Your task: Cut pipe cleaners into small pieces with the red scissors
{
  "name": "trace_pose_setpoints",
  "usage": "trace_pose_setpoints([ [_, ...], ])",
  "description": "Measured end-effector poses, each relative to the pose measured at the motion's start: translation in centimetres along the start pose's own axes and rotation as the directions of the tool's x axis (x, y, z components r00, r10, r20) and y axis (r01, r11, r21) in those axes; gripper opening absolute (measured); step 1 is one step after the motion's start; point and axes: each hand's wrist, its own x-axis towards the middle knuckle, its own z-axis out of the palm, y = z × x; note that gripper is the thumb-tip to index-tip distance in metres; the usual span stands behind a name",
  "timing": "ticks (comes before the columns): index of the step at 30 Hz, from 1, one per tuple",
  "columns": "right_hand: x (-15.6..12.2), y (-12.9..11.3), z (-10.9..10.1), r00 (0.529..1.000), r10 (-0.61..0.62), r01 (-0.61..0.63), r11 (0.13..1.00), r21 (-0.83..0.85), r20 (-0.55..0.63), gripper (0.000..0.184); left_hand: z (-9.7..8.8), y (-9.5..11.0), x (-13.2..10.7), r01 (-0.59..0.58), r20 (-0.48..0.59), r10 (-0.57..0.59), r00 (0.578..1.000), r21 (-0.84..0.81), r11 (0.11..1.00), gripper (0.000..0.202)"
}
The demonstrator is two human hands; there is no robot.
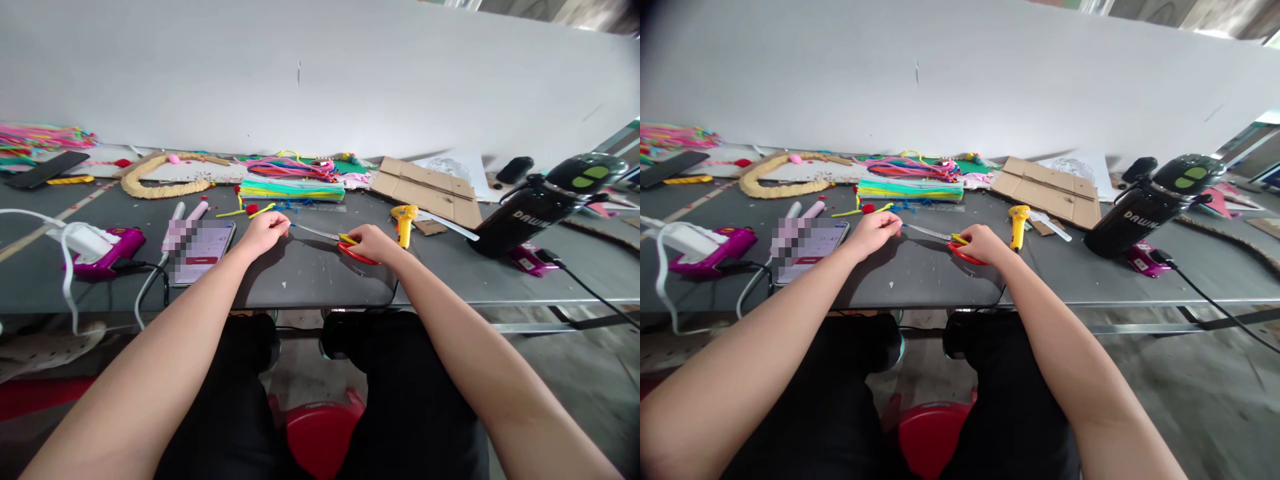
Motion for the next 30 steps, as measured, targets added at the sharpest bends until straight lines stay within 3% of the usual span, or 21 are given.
trace_pose_setpoints([
  [10, -0.25, -0.04, -0.02, 1.000, 0.020, -0.019, 0.999, 0.036, -0.012, 0.040, -0.05, 0.05, -0.01, 0.015, -0.001, -0.016, 1.000, -0.017, 1.000, 0.019],
  [22, -0.27, -0.05, 0.01, 1.000, 0.007, -0.008, 1.000, 0.028, 0.020, 0.038, -0.10, -0.18, 0.04, 0.037, 0.027, -0.036, 0.999, -0.062, 0.997, 0.023],
  [30, -0.32, 0.28, 0.12, 1.000, -0.022, 0.023, 0.999, 0.028, -0.005, 0.038, -0.11, -0.60, 0.21, 0.115, 0.070, -0.102, 0.992, -0.225, 0.967, 0.026],
])
